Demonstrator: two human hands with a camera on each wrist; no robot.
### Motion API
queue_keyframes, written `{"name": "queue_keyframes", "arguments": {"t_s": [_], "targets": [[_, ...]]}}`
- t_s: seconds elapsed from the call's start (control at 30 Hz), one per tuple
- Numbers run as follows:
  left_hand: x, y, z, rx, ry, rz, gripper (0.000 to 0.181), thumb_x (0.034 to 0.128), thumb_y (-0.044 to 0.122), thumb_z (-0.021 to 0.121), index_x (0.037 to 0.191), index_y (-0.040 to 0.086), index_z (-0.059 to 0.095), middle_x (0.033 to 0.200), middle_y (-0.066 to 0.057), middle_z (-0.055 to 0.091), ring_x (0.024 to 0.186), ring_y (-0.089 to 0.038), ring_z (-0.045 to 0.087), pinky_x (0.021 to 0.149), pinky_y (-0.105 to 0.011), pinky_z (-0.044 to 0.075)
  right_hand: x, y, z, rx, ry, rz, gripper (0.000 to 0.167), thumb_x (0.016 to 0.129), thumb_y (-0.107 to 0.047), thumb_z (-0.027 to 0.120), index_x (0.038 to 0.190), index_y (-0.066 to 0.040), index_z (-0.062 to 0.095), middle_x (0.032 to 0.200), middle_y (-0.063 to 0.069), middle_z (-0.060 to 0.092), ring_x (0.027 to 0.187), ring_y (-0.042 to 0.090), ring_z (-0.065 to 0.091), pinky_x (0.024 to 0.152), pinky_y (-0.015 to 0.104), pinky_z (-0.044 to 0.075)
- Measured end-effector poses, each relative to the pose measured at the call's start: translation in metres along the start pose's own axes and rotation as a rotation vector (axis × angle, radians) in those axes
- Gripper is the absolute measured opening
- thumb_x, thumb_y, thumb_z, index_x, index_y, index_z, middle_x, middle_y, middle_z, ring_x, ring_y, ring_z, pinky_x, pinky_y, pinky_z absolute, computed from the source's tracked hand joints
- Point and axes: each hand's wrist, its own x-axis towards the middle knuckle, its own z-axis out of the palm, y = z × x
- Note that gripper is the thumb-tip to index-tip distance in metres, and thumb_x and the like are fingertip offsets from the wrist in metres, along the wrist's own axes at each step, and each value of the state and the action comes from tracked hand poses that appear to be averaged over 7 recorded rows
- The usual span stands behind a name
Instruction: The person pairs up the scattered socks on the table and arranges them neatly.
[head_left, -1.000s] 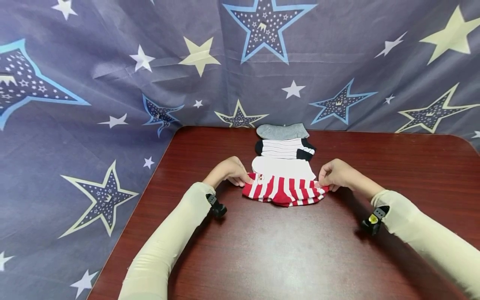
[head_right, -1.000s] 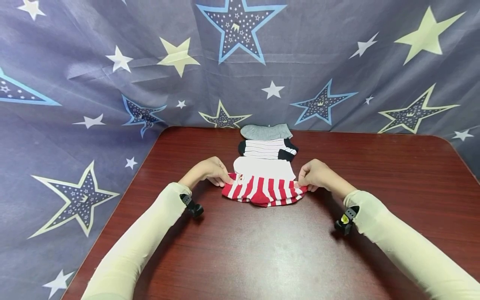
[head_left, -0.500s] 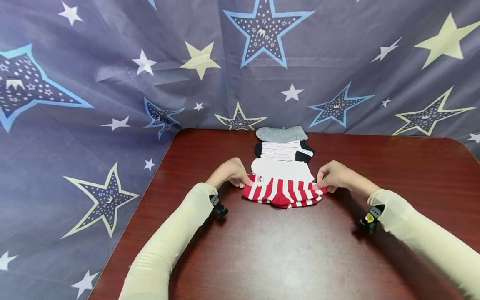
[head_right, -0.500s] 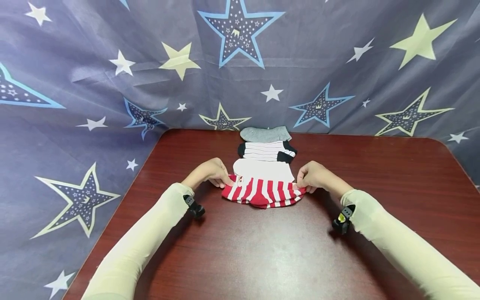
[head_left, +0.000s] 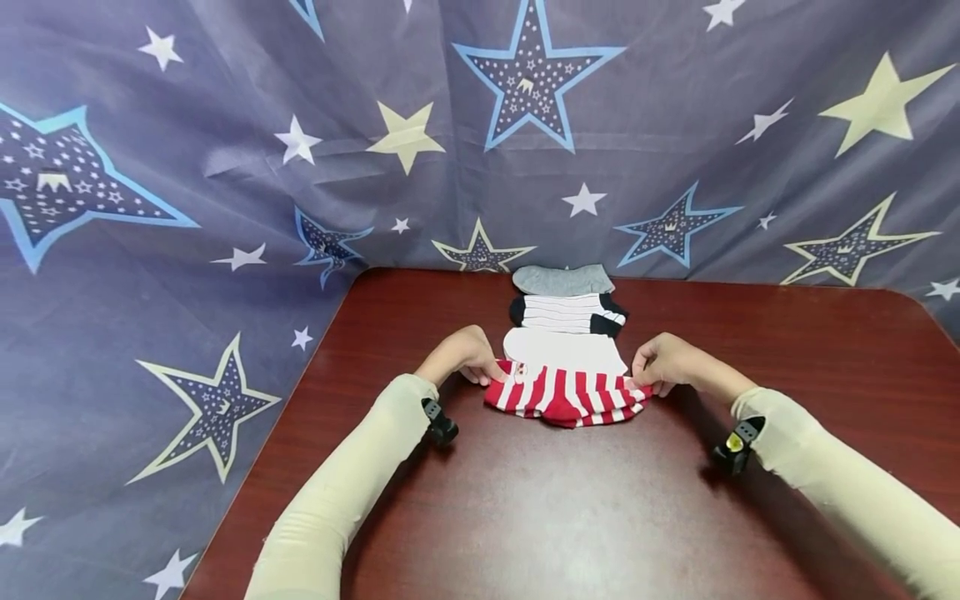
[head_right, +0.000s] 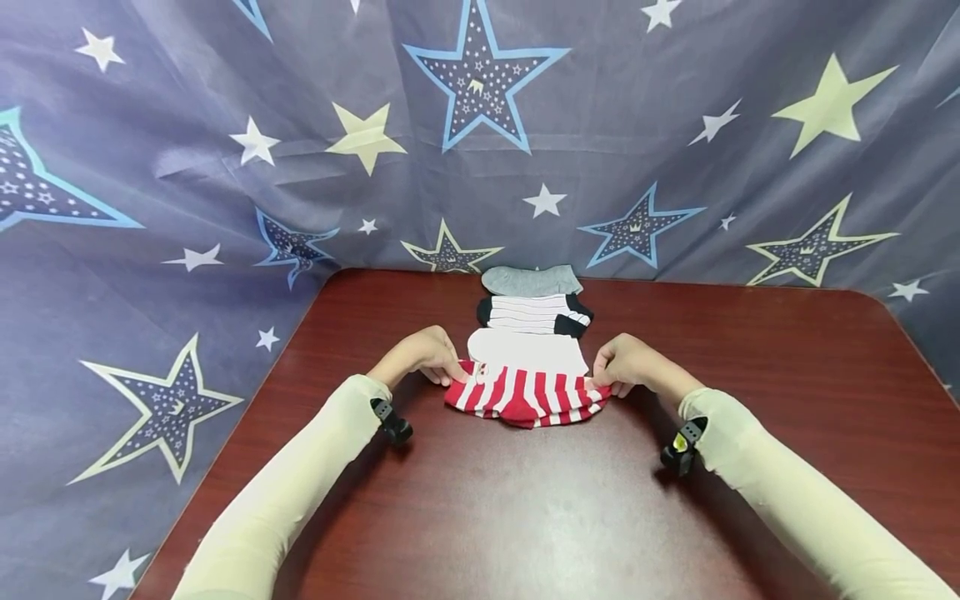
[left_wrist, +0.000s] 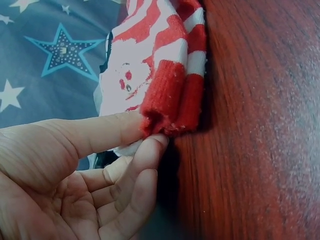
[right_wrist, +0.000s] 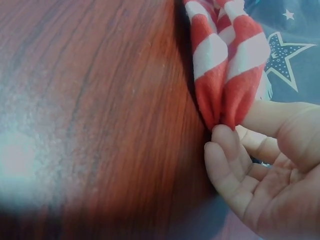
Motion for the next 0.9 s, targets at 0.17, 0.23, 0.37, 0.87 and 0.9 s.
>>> {"name": "queue_keyframes", "arguments": {"t_s": [0.17,0.23,0.37,0.87,0.9], "targets": [[-0.002,-0.003,0.006,-0.002,0.022,0.017,0.026,0.0795,0.011,0.088,0.073,0.005,0.063,0.054,-0.001,0.058,0.049,-0.008,0.058,0.051,-0.021,0.052,-0.002,0.007,0.002,0.051,-0.013,0.008,0.014,0.088,-0.010,0.079,0.081,-0.002,0.069,0.063,-0.004,0.055,0.060,0.013,0.058,0.060,0.030,0.059],[-0.004,-0.004,0.008,0.007,0.029,0.031,0.027,0.0792,0.011,0.088,0.072,0.007,0.062,0.054,-0.001,0.059,0.049,-0.008,0.058,0.051,-0.022,0.052,-0.004,0.008,0.001,0.070,-0.029,0.024,0.018,0.089,-0.016,0.079,0.082,-0.003,0.068,0.065,-0.004,0.056,0.062,0.014,0.059,0.062,0.030,0.059],[-0.007,-0.004,0.009,0.017,0.036,0.057,0.028,0.0789,0.012,0.087,0.069,0.008,0.061,0.055,-0.001,0.060,0.051,-0.009,0.059,0.053,-0.023,0.054,-0.007,0.008,-0.003,0.096,-0.080,0.054,0.027,0.090,-0.028,0.079,0.091,-0.004,0.068,0.074,-0.002,0.059,0.068,0.016,0.060,0.067,0.031,0.059],[-0.017,-0.017,0.004,-0.031,0.041,0.152,0.030,0.0714,0.017,0.093,0.078,0.007,0.065,0.061,-0.001,0.061,0.062,-0.012,0.059,0.067,-0.029,0.062,-0.011,-0.006,0.005,-0.070,-0.016,-0.077,0.042,0.074,-0.016,0.092,0.096,0.000,0.060,0.072,0.004,0.057,0.063,0.016,0.054,0.058,0.031,0.051],[-0.016,-0.017,0.005,-0.026,0.046,0.152,0.032,0.0707,0.016,0.093,0.077,0.007,0.064,0.061,-0.001,0.060,0.062,-0.012,0.058,0.066,-0.029,0.061,-0.011,-0.007,0.006,-0.074,-0.011,-0.080,0.042,0.073,-0.016,0.092,0.095,0.000,0.060,0.071,0.004,0.057,0.062,0.015,0.053,0.057,0.031,0.051]]}}
